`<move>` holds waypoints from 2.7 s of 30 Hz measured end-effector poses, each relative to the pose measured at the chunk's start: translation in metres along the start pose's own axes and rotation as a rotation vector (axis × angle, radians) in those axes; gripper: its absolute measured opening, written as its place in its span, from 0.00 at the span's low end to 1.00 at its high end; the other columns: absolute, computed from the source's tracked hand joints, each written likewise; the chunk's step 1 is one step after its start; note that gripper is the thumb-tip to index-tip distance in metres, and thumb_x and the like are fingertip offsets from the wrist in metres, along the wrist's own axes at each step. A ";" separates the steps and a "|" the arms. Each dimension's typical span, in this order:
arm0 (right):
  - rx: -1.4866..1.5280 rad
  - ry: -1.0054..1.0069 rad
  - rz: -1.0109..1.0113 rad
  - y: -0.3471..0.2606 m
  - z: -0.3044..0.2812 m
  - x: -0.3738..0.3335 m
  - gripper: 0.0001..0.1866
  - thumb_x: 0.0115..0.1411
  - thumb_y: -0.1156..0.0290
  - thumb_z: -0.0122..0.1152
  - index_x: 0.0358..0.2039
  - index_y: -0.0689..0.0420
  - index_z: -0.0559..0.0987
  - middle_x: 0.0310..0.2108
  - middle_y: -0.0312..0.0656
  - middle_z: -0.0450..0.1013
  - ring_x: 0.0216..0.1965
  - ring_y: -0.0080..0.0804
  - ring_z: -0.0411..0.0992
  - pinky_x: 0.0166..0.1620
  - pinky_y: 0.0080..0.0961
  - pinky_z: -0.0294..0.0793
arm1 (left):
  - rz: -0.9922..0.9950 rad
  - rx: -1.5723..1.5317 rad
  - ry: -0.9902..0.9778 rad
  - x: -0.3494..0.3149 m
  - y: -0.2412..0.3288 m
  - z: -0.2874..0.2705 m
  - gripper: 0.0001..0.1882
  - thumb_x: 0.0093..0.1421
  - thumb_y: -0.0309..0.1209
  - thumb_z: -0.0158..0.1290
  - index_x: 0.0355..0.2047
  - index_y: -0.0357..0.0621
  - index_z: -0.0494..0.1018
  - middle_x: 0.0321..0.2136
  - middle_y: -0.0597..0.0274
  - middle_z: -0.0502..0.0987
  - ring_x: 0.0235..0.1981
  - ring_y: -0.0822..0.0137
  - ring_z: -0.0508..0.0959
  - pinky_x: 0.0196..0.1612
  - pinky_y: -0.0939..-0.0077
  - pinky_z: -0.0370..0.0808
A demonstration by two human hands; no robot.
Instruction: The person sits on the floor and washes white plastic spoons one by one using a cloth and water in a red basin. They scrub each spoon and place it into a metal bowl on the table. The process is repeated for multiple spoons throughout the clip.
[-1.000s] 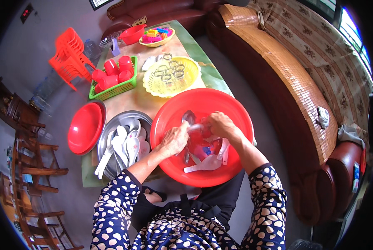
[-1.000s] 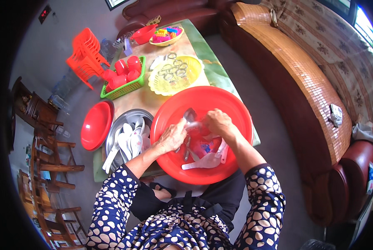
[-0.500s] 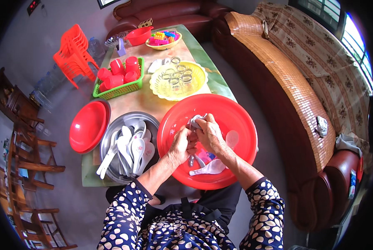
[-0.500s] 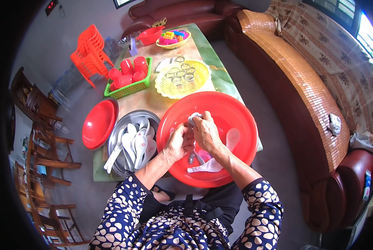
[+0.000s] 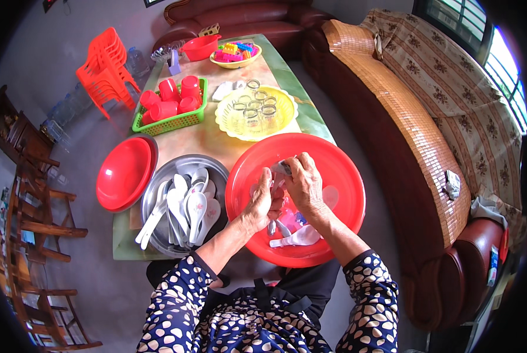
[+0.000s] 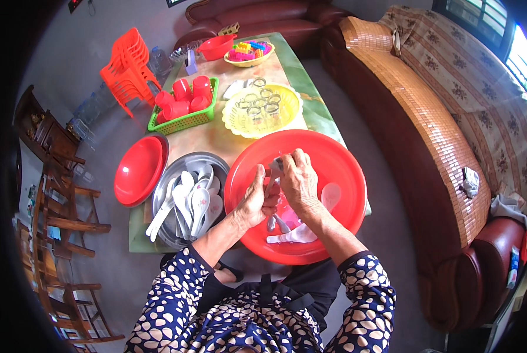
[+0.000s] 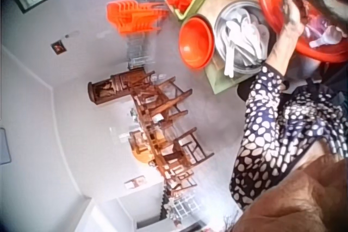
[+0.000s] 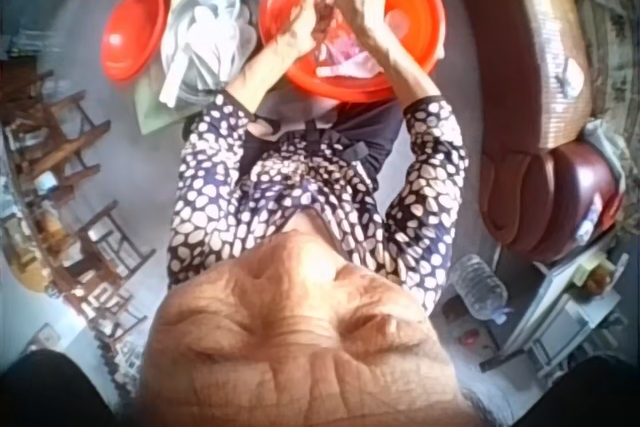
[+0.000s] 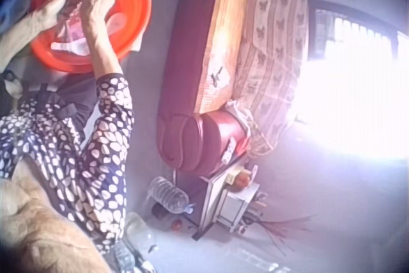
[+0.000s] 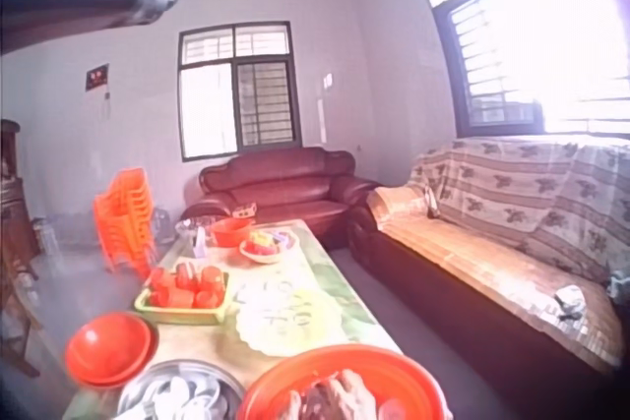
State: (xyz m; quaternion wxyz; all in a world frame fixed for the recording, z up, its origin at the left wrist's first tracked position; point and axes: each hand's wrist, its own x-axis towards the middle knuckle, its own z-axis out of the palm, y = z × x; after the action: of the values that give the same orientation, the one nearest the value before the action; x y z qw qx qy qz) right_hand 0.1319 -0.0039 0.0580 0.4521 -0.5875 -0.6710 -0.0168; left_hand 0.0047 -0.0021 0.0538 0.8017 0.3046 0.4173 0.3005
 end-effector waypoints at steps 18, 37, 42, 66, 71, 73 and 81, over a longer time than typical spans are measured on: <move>-0.372 -0.595 0.134 0.026 -0.015 -0.010 0.10 0.47 0.71 0.56 0.32 0.59 0.78 0.41 0.57 0.67 0.37 0.53 0.72 0.35 0.40 0.76 | 0.204 0.111 0.034 0.009 -0.001 -0.023 0.14 0.62 0.43 0.45 0.39 0.47 0.67 0.27 0.70 0.71 0.17 0.81 0.66 0.15 0.88 0.61; 0.303 -0.183 -0.136 -0.010 -0.028 0.001 0.19 0.43 0.86 0.54 0.38 0.57 0.76 0.38 0.45 0.66 0.37 0.43 0.72 0.38 0.32 0.75 | 0.126 -0.012 -0.092 -0.005 0.000 -0.007 0.10 0.56 0.27 0.53 0.39 0.51 0.70 0.20 0.76 0.67 0.18 0.83 0.64 0.15 0.90 0.57; 0.431 -0.111 0.098 0.003 -0.023 0.024 0.14 0.47 0.85 0.52 0.35 0.60 0.77 0.34 0.46 0.70 0.36 0.42 0.73 0.38 0.30 0.74 | 0.163 0.071 -0.115 -0.007 0.000 -0.004 0.07 0.57 0.29 0.53 0.37 0.54 0.71 0.21 0.78 0.67 0.18 0.85 0.63 0.15 0.90 0.55; -0.248 -0.424 0.225 0.036 -0.009 -0.003 0.07 0.48 0.75 0.55 0.30 0.60 0.76 0.28 0.51 0.74 0.37 0.51 0.69 0.40 0.39 0.73 | 0.086 -0.189 -0.218 -0.003 0.002 -0.014 0.07 0.63 0.36 0.46 0.41 0.54 0.67 0.26 0.69 0.69 0.18 0.80 0.64 0.16 0.89 0.58; -0.310 -0.955 0.092 0.028 -0.025 -0.006 0.09 0.50 0.70 0.56 0.32 0.57 0.79 0.29 0.51 0.75 0.36 0.42 0.75 0.40 0.35 0.76 | 0.125 -0.232 -0.099 0.019 -0.008 -0.027 0.08 0.61 0.35 0.48 0.41 0.54 0.70 0.30 0.69 0.74 0.24 0.76 0.73 0.25 0.80 0.70; 0.078 -0.897 0.179 0.033 -0.034 -0.003 0.10 0.49 0.72 0.58 0.34 0.58 0.78 0.28 0.50 0.74 0.35 0.41 0.76 0.39 0.32 0.75 | 0.150 -0.266 -0.088 0.021 -0.009 -0.026 0.09 0.61 0.34 0.49 0.42 0.53 0.70 0.32 0.68 0.75 0.27 0.74 0.75 0.30 0.77 0.73; 0.405 -0.177 0.154 -0.011 -0.018 0.002 0.18 0.46 0.77 0.60 0.40 0.60 0.74 0.36 0.51 0.70 0.37 0.47 0.72 0.40 0.34 0.73 | 0.070 -0.430 -0.289 0.023 -0.009 -0.026 0.16 0.60 0.38 0.50 0.46 0.48 0.69 0.40 0.64 0.75 0.42 0.69 0.75 0.43 0.70 0.73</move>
State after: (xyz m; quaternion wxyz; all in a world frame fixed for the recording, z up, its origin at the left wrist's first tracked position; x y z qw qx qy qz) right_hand 0.1336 -0.0159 0.0751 0.5001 -0.5333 -0.6510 0.2045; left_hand -0.0047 0.0158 0.0240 0.8884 0.1813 0.2141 0.3634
